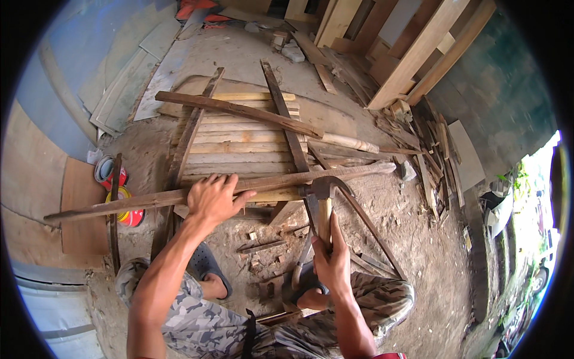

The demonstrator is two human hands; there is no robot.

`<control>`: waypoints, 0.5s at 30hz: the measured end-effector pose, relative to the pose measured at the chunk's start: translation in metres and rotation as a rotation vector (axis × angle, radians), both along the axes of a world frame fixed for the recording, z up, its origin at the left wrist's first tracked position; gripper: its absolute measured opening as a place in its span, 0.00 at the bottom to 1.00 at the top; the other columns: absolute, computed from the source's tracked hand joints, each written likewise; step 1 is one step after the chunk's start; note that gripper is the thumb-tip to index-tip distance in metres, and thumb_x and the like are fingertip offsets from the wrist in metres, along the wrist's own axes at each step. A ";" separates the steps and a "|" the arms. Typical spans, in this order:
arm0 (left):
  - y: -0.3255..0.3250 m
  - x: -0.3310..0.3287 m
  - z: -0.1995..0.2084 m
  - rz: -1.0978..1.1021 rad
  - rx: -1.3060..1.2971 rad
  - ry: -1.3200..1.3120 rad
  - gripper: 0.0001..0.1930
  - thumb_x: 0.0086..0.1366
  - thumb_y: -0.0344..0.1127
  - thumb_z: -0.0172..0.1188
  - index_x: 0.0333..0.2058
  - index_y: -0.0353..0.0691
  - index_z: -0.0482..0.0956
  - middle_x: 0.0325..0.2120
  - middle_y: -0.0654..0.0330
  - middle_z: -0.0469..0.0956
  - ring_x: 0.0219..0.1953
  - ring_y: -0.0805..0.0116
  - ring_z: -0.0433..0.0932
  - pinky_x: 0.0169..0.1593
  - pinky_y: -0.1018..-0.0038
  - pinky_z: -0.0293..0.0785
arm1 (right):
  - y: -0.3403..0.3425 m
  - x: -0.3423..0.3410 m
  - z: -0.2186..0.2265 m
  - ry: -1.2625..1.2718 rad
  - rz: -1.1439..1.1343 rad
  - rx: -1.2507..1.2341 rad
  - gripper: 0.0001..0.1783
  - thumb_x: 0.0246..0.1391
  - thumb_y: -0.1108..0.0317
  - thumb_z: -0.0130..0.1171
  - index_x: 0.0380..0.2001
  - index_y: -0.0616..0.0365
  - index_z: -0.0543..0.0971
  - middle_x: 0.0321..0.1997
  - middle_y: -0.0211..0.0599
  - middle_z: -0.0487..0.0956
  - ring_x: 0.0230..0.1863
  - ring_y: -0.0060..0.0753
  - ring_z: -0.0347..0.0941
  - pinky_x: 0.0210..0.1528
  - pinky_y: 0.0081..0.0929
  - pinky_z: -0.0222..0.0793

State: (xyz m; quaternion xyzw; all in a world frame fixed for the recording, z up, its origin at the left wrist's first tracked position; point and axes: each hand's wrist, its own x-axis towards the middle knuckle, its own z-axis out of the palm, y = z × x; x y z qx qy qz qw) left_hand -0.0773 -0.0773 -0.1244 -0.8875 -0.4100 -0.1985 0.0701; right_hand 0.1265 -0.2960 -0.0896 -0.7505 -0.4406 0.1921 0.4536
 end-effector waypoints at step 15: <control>0.011 -0.007 0.010 -0.011 -0.010 -0.011 0.41 0.63 0.75 0.38 0.32 0.40 0.84 0.12 0.55 0.78 0.11 0.66 0.76 0.15 0.68 0.67 | 0.003 -0.002 0.051 0.369 -0.050 -0.004 0.36 0.63 0.72 0.53 0.71 0.58 0.52 0.24 0.29 0.73 0.14 0.15 0.63 0.14 0.17 0.59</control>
